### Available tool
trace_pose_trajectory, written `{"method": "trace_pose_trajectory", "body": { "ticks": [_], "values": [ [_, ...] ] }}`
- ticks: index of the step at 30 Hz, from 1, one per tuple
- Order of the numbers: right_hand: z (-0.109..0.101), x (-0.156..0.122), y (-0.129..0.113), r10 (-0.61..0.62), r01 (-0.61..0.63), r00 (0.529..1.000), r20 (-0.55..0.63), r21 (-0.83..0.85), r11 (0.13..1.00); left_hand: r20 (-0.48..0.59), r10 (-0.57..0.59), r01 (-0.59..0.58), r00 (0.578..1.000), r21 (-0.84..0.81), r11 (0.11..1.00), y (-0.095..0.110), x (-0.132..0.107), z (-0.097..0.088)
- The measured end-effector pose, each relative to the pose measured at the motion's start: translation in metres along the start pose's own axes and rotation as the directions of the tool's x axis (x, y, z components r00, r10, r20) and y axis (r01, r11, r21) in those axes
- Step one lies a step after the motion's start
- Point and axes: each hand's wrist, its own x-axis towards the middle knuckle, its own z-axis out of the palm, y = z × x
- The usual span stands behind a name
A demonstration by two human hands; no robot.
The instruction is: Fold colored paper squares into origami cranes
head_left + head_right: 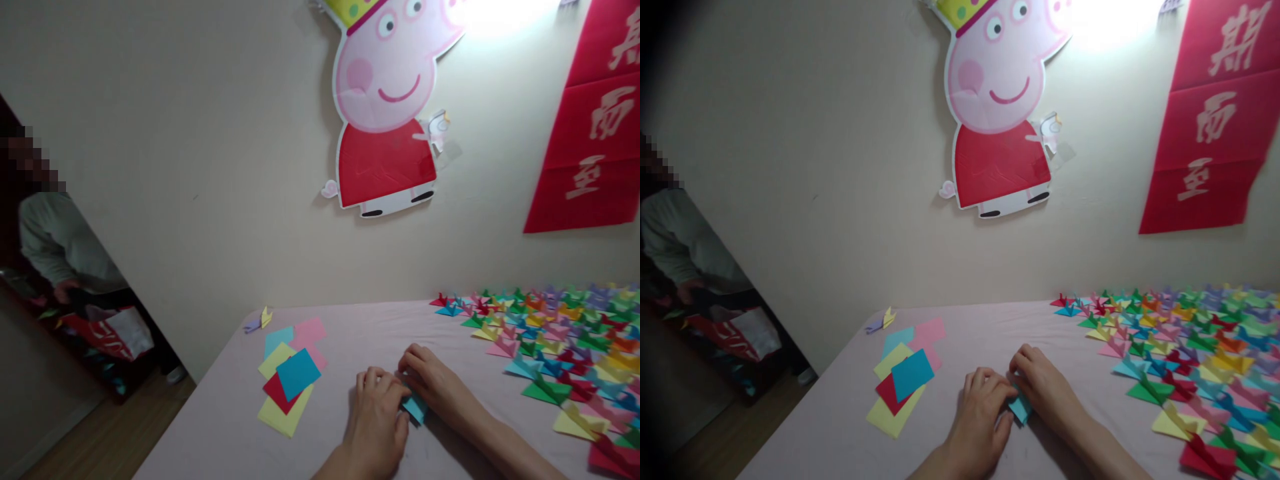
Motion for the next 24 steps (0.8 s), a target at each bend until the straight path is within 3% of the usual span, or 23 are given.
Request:
{"method": "trace_pose_trajectory", "body": {
  "ticks": [3, 6, 9, 12, 18, 24],
  "values": [
    [-0.010, -0.007, 0.001, 0.041, -0.045, 0.997, 0.061, 0.066, 0.997, 0.016, 0.029, -0.029, 0.999, 0.039, 0.999, -0.001, 0.000, 0.001],
    [-0.023, -0.019, -0.008, 0.009, -0.030, 0.984, 0.179, 0.116, 0.993, 0.026, 0.029, -0.030, 0.999, 0.069, 0.997, 0.003, 0.001, -0.001],
    [-0.032, -0.032, -0.020, -0.023, 0.003, 0.976, 0.215, 0.090, 0.996, 0.025, 0.023, -0.025, 0.999, 0.083, 0.996, 0.006, 0.002, -0.002],
    [-0.032, -0.037, -0.024, -0.085, 0.072, 0.972, 0.219, 0.065, 0.995, 0.012, 0.028, -0.029, 1.000, 0.099, 0.995, 0.006, 0.003, -0.001],
    [-0.020, -0.034, -0.005, -0.140, 0.137, 0.974, 0.177, 0.026, 0.990, 0.015, 0.043, -0.044, 0.999, 0.102, 0.994, 0.008, 0.004, -0.004],
    [-0.016, -0.032, -0.005, -0.073, 0.070, 0.993, 0.089, 0.032, 0.997, 0.029, 0.007, -0.012, 1.000, 0.186, 0.982, 0.012, 0.015, -0.003]
  ]
}}
